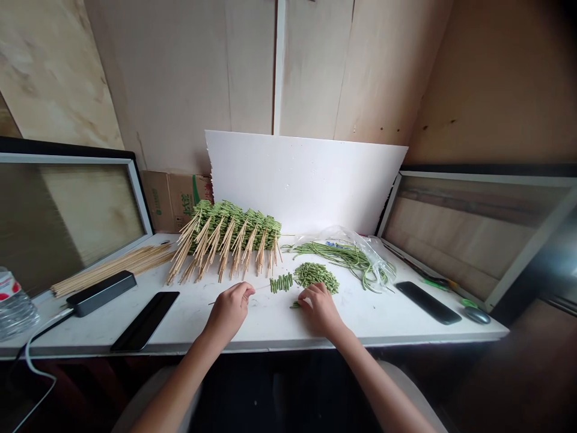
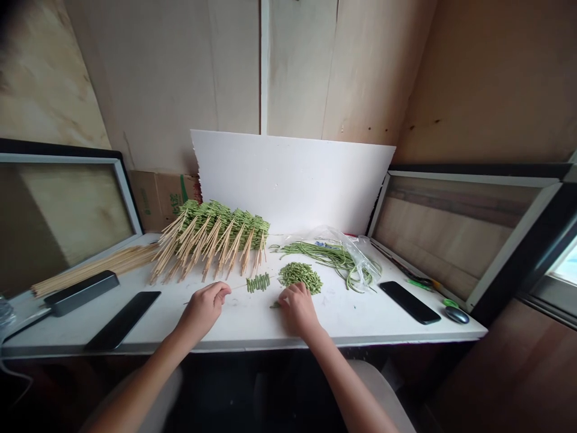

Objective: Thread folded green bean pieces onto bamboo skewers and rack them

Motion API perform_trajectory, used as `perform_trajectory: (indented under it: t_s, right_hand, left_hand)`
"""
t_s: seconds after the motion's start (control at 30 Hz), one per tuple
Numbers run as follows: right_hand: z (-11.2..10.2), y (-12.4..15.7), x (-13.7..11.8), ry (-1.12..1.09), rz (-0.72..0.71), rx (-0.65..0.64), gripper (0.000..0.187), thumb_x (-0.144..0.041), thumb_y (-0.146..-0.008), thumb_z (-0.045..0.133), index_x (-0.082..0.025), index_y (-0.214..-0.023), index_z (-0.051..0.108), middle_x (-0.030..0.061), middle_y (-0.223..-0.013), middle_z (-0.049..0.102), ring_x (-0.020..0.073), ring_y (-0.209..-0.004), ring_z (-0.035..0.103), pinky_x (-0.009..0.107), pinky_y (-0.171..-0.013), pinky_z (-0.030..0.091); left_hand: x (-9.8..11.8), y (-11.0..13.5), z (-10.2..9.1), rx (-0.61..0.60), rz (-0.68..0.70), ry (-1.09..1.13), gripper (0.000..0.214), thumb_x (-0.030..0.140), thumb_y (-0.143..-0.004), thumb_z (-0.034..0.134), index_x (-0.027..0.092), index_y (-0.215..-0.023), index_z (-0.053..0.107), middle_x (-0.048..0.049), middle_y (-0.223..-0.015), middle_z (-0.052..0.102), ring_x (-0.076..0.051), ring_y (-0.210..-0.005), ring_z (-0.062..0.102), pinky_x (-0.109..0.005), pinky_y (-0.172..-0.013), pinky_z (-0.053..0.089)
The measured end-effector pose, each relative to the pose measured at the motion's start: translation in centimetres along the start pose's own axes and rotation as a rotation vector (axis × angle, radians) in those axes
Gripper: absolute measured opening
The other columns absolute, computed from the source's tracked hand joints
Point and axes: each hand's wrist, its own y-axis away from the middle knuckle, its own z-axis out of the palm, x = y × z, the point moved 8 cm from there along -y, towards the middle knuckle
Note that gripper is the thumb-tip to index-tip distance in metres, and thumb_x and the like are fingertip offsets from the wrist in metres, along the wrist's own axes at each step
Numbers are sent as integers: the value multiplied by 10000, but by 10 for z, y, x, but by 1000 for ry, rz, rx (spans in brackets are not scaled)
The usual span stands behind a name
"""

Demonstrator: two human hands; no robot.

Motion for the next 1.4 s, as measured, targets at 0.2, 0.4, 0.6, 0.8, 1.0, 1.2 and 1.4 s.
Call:
perform_trajectory:
  t_s: [0.2,0.4,0.6,0.8,1.0,1.2,1.4]
  right_hand:
    - [-17,-5,7,-238,100,129,191,-339,-968,603,-231,-1003,756,112,-939,756,329,-964,616,447,-834,481]
    - [-18,-12,20,-944,419,77,414,-610,-827,741,-207,-919,767,94,-960,773,275,-928,686,353,-734,520]
    - [-11,-9,2,-1447,530,11,365,-538,-744,863,-224,-914,783,86,-1024,785,251,-1012,713,357,-877,558]
    - [-10,-7,2,-1481,555,7,334,-496,-728,889,-233,-918,810,92,-1038,797,260,-1012,730,353,-840,582]
    - [-15,-7,2,-1422,547,21,333,-474,-744,876,-203,-928,818,106,-1011,805,262,-1038,731,309,-781,574]
    - [-16,-8,6,-1343,519,54,357,-497,-720,878,-195,-903,825,121,-965,811,294,-1035,742,336,-767,588]
    - [-24,-8,4,-1237,512,110,404,-527,-679,897,-187,-886,827,130,-950,807,326,-1041,735,377,-758,615]
  left_hand:
    - [1,2,4,-34,1,12,209,99,-954,489,212,-871,644,-17,-757,713,-187,-687,704,-254,-620,494]
    - [0,2,8,-83,-56,70,226,95,-953,469,212,-877,646,-31,-814,751,-196,-734,726,-261,-637,504]
    - [-1,3,13,-152,-115,117,237,128,-969,449,215,-896,657,-52,-927,786,-225,-866,743,-294,-734,519]
    - [-2,4,14,-153,-120,149,238,134,-967,458,212,-885,668,-46,-912,784,-221,-856,737,-294,-742,512]
    - [-2,3,14,-145,-105,149,249,94,-948,469,209,-886,681,-39,-908,779,-208,-838,727,-278,-726,502]
    - [-2,3,14,-129,-69,108,255,61,-929,481,202,-867,684,-42,-867,766,-206,-783,713,-280,-717,497]
    - [2,5,13,-103,-31,91,281,11,-894,474,203,-864,677,-40,-863,761,-206,-780,715,-275,-715,499]
